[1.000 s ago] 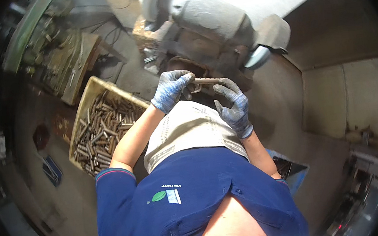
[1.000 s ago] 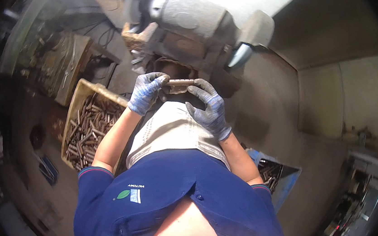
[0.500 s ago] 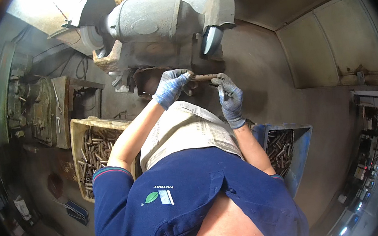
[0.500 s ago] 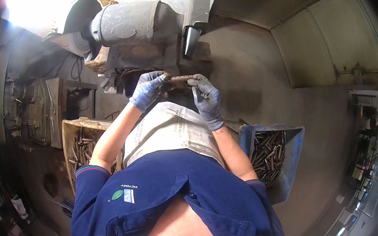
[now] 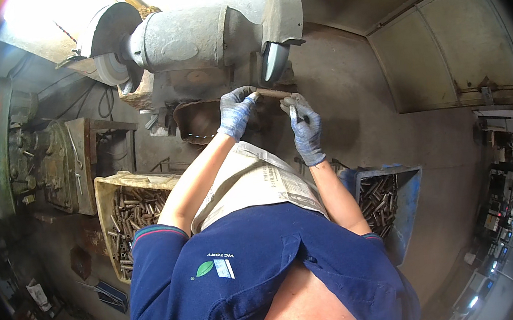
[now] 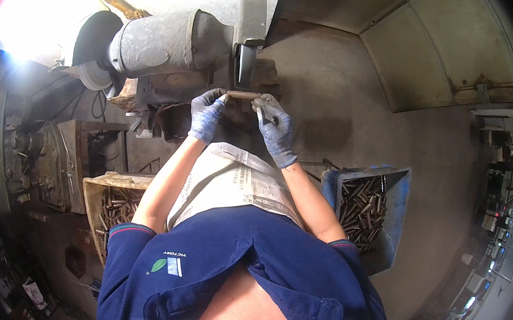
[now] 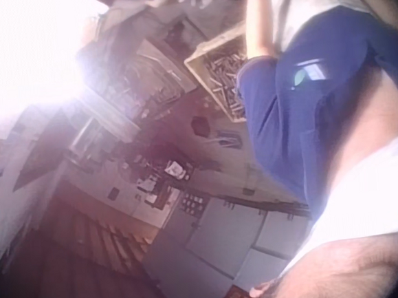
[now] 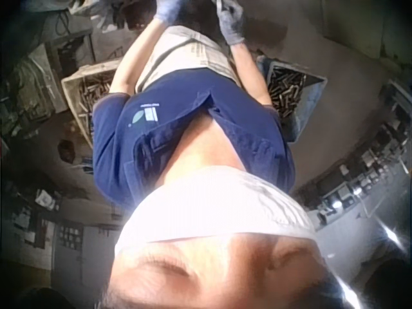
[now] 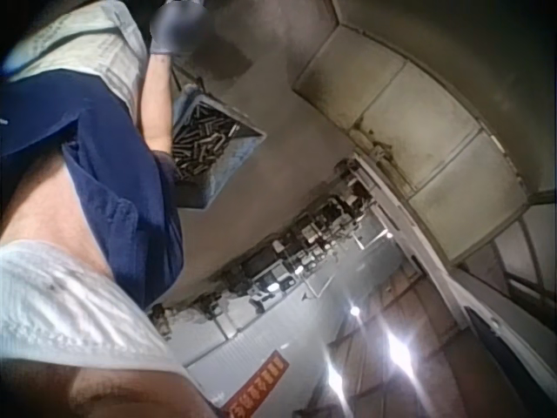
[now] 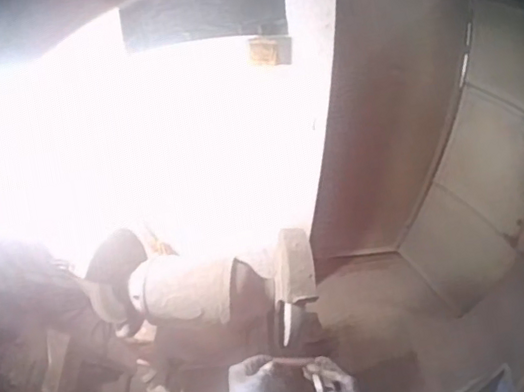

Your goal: The person picks up metal tubes from a crate, grinds each tube against a grinding wheel to smooth the edges, and then places the finished tubes into a different crate.

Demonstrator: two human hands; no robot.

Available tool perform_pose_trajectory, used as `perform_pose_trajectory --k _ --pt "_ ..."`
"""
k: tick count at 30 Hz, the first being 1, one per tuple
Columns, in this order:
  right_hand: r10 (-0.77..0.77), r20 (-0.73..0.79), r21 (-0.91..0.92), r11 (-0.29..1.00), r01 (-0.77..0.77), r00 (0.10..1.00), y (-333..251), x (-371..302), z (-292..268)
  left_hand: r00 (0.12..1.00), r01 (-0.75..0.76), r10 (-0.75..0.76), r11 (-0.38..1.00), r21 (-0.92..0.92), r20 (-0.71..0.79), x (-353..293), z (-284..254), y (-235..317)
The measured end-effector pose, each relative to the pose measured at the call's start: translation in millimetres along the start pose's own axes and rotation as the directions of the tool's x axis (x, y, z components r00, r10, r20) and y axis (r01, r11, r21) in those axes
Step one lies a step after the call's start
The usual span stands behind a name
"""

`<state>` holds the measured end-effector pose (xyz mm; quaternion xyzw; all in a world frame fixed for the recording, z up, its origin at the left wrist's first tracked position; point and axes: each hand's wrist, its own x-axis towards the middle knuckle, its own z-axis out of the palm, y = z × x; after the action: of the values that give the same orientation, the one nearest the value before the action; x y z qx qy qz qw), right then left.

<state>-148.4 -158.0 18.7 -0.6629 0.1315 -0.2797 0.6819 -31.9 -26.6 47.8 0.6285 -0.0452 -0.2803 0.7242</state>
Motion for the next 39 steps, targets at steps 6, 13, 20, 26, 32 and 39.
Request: perform_pose_trajectory --k 6,13,20,26,32,39 --pt "-0.011 0.013 -0.147 0.989 0.013 1.000 20.6 16.3 -12.9 0.998 0.066 -0.068 0.955 -0.291 0.001 24.6 13.2 -24.1" --pt "0.191 -0.066 0.091 0.979 -0.185 0.979 16.2 28.9 -13.3 0.994 0.100 -0.110 0.950 -0.295 -0.019 36.6 22.2 -31.5" --pt "0.135 -0.047 -0.011 0.991 -0.135 0.990 31.5 30.6 12.5 0.984 0.092 -0.123 0.971 -0.218 -0.130 40.4 0.0 -24.6" --pt "0.182 0.043 -0.038 0.983 -0.180 0.982 41.5 33.4 9.3 0.980 0.156 -0.170 0.980 -0.126 -0.101 41.0 -9.8 -20.4" --pt "0.220 -0.036 0.006 0.976 -0.220 0.975 48.6 32.0 -19.9 0.982 0.165 -0.182 0.959 -0.231 -0.057 49.8 17.6 -33.6" --pt "0.262 -0.005 0.077 0.962 -0.261 0.965 53.7 34.3 6.3 0.982 0.115 -0.138 0.978 -0.175 -0.129 52.2 -3.5 -34.2"
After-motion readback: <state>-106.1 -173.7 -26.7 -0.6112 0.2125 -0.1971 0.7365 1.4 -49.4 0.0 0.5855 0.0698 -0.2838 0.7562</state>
